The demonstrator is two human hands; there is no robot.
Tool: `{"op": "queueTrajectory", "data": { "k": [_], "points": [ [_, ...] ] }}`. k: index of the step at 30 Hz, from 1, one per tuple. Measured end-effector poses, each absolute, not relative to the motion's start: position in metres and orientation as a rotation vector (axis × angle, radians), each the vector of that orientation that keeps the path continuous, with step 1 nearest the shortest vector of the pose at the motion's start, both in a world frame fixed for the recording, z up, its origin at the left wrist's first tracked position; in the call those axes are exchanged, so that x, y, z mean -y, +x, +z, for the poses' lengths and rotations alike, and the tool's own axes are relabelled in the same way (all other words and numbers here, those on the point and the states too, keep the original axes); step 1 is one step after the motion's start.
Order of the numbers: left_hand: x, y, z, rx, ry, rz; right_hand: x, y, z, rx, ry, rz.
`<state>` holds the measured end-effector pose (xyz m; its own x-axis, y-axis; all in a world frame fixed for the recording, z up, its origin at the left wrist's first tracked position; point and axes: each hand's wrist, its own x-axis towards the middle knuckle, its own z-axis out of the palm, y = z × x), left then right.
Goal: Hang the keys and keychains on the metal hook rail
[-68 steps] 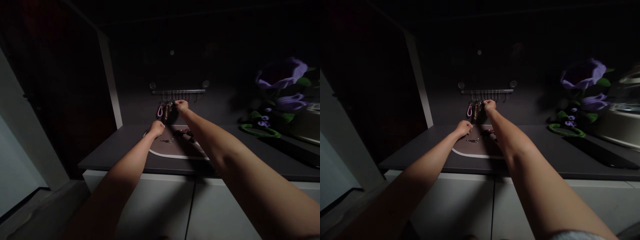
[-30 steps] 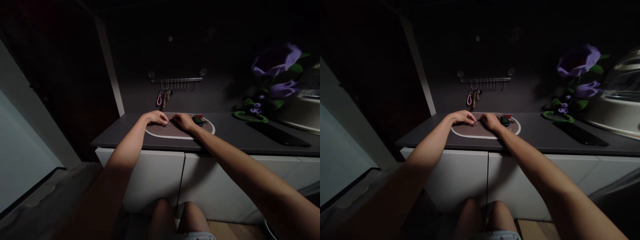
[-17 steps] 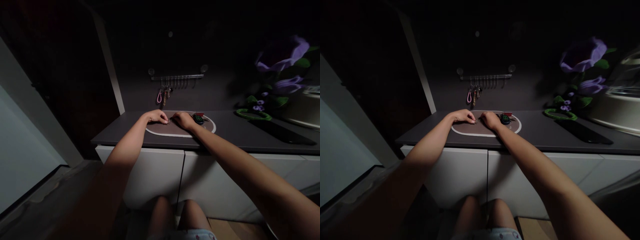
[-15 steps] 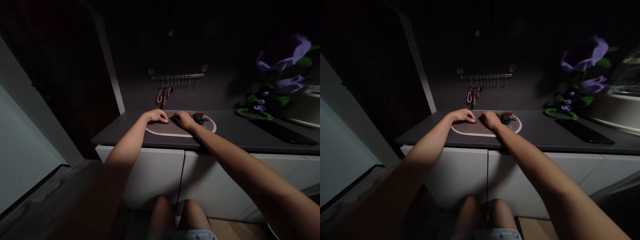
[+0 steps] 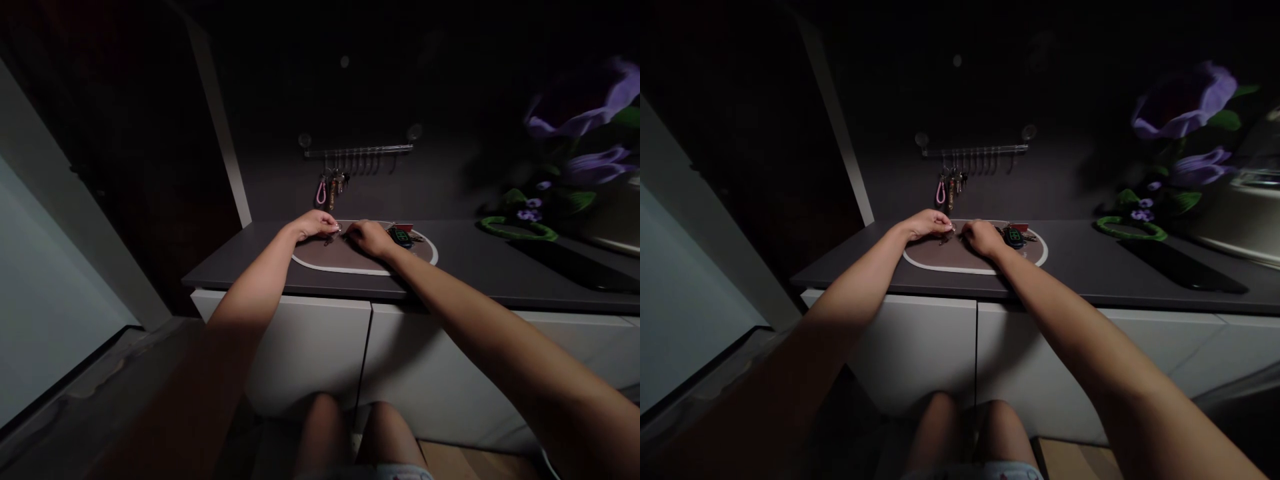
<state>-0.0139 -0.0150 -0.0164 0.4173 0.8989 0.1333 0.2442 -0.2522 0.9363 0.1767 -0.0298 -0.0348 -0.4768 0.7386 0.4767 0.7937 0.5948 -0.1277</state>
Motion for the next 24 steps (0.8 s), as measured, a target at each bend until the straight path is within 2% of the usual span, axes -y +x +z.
{"op": "queueTrajectory", "data": {
  "k": [12, 24],
  "points": [
    [0.014, -0.012, -0.016, -0.840, 1.549, 1.023, 0.043, 0.169, -0.025, 2.016, -1.116, 0.231],
    [0.018, -0.006, -0.017, -0.782, 1.502, 0.991, 0.027, 0.173, -0.033, 1.957, -0.972, 0.362]
  ]
}}
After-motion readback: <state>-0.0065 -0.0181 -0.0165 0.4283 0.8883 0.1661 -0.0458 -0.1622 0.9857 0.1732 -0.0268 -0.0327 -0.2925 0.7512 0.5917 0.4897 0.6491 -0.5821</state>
